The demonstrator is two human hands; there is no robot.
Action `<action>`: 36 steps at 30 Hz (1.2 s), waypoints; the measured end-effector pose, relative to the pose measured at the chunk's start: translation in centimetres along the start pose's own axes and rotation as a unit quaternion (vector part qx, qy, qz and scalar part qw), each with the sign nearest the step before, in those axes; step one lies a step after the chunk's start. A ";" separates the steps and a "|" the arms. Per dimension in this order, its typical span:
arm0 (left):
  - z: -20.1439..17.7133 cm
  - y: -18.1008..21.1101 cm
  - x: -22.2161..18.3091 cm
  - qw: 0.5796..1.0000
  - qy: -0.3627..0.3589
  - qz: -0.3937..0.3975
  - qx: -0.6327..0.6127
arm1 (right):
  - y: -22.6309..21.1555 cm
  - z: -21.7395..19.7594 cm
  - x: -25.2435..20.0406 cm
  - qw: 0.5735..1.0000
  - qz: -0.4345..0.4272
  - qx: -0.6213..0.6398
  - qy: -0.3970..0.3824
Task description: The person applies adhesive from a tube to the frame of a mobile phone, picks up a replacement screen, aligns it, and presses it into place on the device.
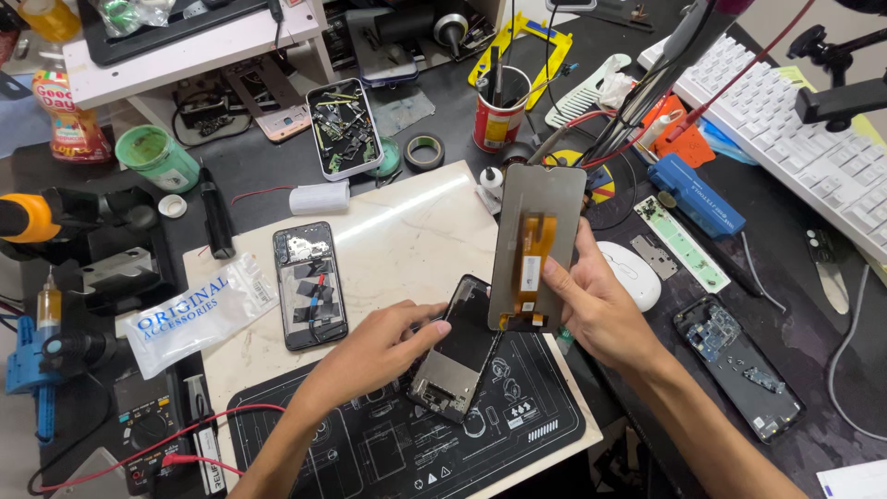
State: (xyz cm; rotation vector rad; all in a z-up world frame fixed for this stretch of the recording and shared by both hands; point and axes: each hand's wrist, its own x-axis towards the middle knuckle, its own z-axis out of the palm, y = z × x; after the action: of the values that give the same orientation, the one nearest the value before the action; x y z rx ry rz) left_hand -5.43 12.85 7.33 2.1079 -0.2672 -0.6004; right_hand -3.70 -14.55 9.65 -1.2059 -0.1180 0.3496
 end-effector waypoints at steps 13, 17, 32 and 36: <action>0.6 4.3 1.3 0.957 0.008 0.148 -0.250 | 0.1 2.6 -0.3 0.991 -0.037 -0.113 -0.061; 0.6 3.9 1.0 0.952 -0.002 0.142 -0.270 | 0.6 2.6 0.2 0.984 -0.040 -0.169 -0.027; -0.8 2.3 1.6 0.932 -0.021 0.147 -0.330 | -0.8 0.8 0.3 0.983 -0.042 -0.179 -0.023; -0.1 2.2 1.9 0.929 0.005 0.135 -0.345 | -1.3 1.8 0.1 0.978 0.026 -0.186 -0.096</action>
State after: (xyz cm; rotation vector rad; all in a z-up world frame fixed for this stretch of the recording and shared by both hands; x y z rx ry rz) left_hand -3.72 10.90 8.61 1.3635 -0.2843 -0.4332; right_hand -3.88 -13.34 11.49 -1.5448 -0.3306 0.5049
